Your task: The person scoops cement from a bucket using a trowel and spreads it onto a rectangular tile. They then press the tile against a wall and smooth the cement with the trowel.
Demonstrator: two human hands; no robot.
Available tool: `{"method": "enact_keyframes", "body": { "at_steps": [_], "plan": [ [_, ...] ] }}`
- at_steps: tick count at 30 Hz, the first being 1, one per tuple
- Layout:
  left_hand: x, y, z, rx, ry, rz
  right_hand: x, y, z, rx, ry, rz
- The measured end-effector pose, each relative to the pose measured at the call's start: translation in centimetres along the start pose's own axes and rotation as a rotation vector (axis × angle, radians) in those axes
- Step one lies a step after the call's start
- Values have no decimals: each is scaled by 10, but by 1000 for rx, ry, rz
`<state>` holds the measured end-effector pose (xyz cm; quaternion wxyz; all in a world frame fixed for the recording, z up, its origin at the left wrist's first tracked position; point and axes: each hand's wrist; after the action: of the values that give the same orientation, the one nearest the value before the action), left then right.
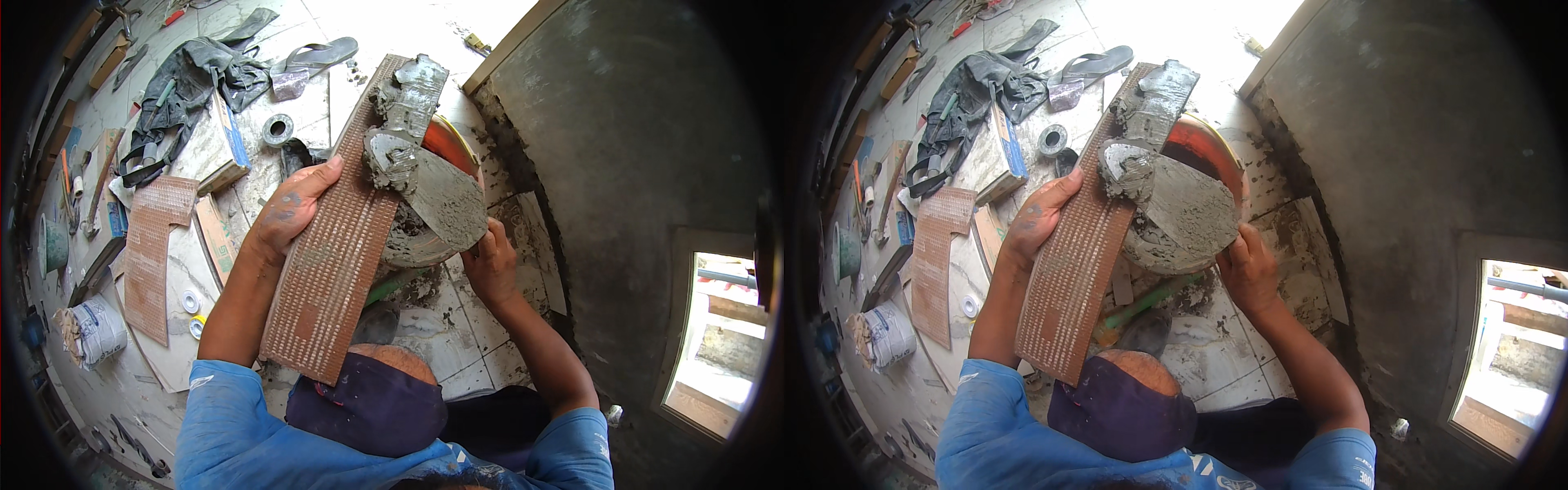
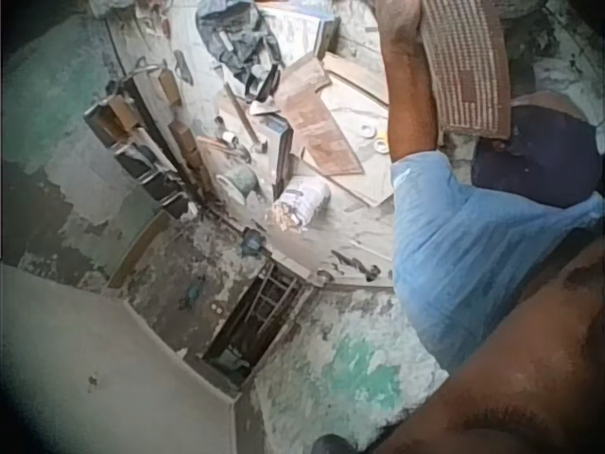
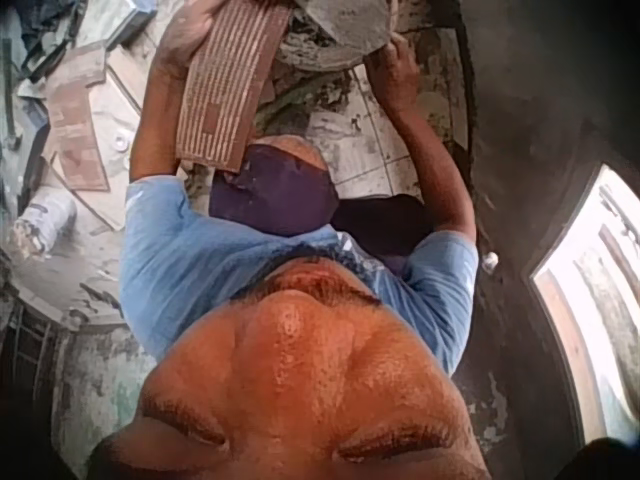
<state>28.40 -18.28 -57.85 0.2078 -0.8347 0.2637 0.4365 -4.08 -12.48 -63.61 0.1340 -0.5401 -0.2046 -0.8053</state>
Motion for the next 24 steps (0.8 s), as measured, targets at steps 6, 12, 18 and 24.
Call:
{"method": "enact_keyframes", "body": {
  "at_steps": [6,12,18,24],
  "plan": [
    [15,0,7,-27,-50,-50,45,-43,-16,8,-129,156],
    [12,3,-1,-29,134,-107,115,-4,-1,-84,659,560],
    [6,7,3,-59,142,-67,99,60,12,-384,1148,995],
    [41,-12,-11,-61,119,-52,126,50,-2,-451,531,1245]
  ]
}}
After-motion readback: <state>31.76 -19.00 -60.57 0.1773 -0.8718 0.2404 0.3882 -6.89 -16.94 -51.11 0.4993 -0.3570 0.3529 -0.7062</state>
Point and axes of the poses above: each hand's wrist, its own y-axis towards the middle knuckle, its own x-axis out of the back of the hand, z = x × y, and after that the axes turned 15 degrees about z, right-handed
